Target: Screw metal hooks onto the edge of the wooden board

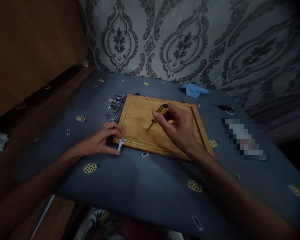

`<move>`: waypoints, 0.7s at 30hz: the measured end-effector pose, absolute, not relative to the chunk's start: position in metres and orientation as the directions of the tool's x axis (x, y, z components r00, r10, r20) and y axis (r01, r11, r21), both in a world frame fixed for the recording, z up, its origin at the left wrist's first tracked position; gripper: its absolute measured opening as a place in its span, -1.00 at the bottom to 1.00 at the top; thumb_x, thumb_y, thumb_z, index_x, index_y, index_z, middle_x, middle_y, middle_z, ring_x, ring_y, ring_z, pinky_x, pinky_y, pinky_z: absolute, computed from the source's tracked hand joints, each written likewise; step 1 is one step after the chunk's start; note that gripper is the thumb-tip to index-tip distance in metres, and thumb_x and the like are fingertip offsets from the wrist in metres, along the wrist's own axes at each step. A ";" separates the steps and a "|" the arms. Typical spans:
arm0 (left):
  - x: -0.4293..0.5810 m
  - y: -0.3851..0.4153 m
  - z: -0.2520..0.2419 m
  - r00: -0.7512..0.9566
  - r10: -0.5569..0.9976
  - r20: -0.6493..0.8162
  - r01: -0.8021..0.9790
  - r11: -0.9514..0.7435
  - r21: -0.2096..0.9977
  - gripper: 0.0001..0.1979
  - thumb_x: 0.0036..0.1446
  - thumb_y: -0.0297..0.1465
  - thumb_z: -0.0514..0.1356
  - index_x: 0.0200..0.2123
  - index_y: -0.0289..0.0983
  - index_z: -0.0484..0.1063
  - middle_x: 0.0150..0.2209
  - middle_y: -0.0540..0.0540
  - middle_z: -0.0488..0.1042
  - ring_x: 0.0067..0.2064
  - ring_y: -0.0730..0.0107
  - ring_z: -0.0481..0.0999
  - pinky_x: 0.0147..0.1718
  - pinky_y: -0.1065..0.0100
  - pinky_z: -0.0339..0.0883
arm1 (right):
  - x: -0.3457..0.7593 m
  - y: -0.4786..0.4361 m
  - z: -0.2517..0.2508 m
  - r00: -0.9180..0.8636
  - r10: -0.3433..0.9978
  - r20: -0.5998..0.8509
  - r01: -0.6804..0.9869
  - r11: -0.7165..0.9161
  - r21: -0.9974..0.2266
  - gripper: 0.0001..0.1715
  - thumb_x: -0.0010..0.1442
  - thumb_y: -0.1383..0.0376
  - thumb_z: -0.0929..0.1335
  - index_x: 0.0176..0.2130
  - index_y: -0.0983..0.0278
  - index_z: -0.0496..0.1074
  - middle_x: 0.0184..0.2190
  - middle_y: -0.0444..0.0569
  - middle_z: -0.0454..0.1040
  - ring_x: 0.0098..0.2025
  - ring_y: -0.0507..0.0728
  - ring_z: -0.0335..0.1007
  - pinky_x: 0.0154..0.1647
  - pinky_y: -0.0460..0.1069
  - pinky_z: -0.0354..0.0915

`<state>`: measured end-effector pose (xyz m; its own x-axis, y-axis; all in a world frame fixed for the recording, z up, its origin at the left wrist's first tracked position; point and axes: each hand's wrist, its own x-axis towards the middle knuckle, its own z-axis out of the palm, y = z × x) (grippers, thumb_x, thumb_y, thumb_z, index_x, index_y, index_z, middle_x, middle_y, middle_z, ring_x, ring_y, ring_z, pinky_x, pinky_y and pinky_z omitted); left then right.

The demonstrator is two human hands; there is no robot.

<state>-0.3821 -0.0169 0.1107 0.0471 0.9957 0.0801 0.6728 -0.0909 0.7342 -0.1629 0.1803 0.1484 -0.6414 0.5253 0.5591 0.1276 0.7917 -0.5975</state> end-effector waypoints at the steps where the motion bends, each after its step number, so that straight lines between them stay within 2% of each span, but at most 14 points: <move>1: -0.382 -0.017 0.111 0.043 0.996 0.079 0.674 -0.088 0.734 -0.59 0.09 -0.10 0.49 -0.12 -0.18 0.52 0.03 -0.08 0.38 0.15 0.11 0.39 0.20 0.12 0.28 | -0.163 0.177 0.147 -0.650 0.494 0.578 0.118 0.816 -0.565 -0.55 0.35 0.05 0.39 -0.46 0.22 0.28 -0.54 -0.17 0.31 -0.49 0.02 0.25 -0.43 -0.04 0.16; 4: -0.381 -0.017 0.111 0.042 0.996 0.085 0.674 -0.091 0.733 -0.59 0.08 -0.11 0.50 -0.11 -0.17 0.52 0.03 -0.07 0.39 0.15 0.11 0.38 0.21 0.11 0.27 | -0.156 0.164 0.145 -0.704 0.364 0.610 0.036 0.876 -0.481 -0.75 0.39 0.19 0.37 -0.32 0.24 0.37 -0.40 -0.09 0.44 -0.34 0.09 0.41 -0.28 -0.01 0.31; 6: -0.380 -0.017 0.110 0.042 0.995 0.086 0.672 -0.092 0.735 -0.60 0.08 -0.13 0.51 -0.11 -0.17 0.51 0.03 -0.07 0.39 0.16 0.10 0.38 0.20 0.11 0.27 | -0.149 0.154 0.144 -0.779 0.206 0.591 -0.082 0.902 -0.424 -0.91 0.44 0.29 0.31 -0.15 0.26 0.40 -0.28 -0.01 0.53 -0.25 0.12 0.48 -0.22 0.00 0.37; 8: -0.380 -0.017 0.110 0.043 0.995 0.087 0.672 -0.093 0.735 -0.60 0.08 -0.15 0.51 -0.12 -0.18 0.51 0.03 -0.07 0.39 0.15 0.10 0.38 0.19 0.12 0.27 | -0.143 0.144 0.141 -0.818 -0.019 0.575 -0.220 0.934 -0.282 -0.87 0.44 0.35 0.26 -0.11 0.28 0.41 -0.29 0.01 0.53 -0.24 0.13 0.47 -0.22 0.00 0.39; 10: -0.380 -0.017 0.111 0.047 0.995 0.092 0.674 -0.100 0.732 -0.60 0.08 -0.16 0.51 -0.11 -0.19 0.51 0.02 -0.07 0.40 0.15 0.11 0.38 0.17 0.13 0.28 | -0.141 0.136 0.134 -0.844 -0.150 0.515 -0.262 0.953 -0.153 -0.76 0.43 0.41 0.23 -0.04 0.31 0.45 -0.32 0.01 0.52 -0.27 0.14 0.46 -0.27 0.00 0.37; 12: -0.380 -0.018 0.111 0.048 0.995 0.087 0.680 -0.097 0.727 -0.58 0.09 -0.15 0.51 -0.10 -0.19 0.51 0.02 -0.07 0.41 0.14 0.11 0.38 0.16 0.14 0.29 | -0.141 0.131 0.122 -0.882 -0.174 0.438 -0.238 0.967 -0.093 -0.63 0.41 0.45 0.24 0.13 0.37 0.44 -0.29 0.02 0.58 -0.26 0.15 0.52 -0.29 0.00 0.37; 15: -0.379 -0.018 0.113 0.039 0.996 0.076 0.683 -0.082 0.725 -0.58 0.10 -0.14 0.51 -0.08 -0.17 0.50 0.02 -0.07 0.42 0.15 0.11 0.38 0.16 0.12 0.31 | -0.146 0.129 0.104 -0.929 -0.160 0.333 -0.196 0.977 -0.078 -0.46 0.39 0.46 0.26 0.31 0.42 0.35 -0.20 0.07 0.66 -0.22 0.15 0.59 -0.26 0.01 0.42; 18: -0.379 -0.018 0.113 0.041 0.997 0.067 0.676 -0.077 0.733 -0.58 0.10 -0.16 0.51 -0.06 -0.15 0.50 0.05 -0.07 0.42 0.16 0.11 0.38 0.18 0.10 0.31 | -0.150 0.128 0.097 -0.956 -0.140 0.257 -0.168 0.982 -0.088 -0.41 0.37 0.47 0.27 0.34 0.40 0.35 -0.16 0.11 0.69 -0.21 0.15 0.62 -0.23 0.00 0.46; 21: -0.378 -0.018 0.113 0.039 0.997 0.062 0.674 -0.071 0.736 -0.57 0.10 -0.17 0.51 -0.04 -0.15 0.50 0.07 -0.08 0.41 0.18 0.10 0.38 0.19 0.09 0.31 | -0.154 0.127 0.100 -0.968 -0.121 0.218 -0.142 0.986 -0.086 -0.44 0.34 0.49 0.30 0.29 0.35 0.41 -0.17 0.06 0.71 -0.27 0.13 0.63 -0.30 -0.03 0.43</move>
<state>-0.3781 -0.0180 0.1129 0.0386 0.9974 0.0615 0.6736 -0.0715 0.7357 -0.1541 0.1267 0.1000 -0.9685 -0.1209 0.2179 -0.1424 0.9861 -0.0857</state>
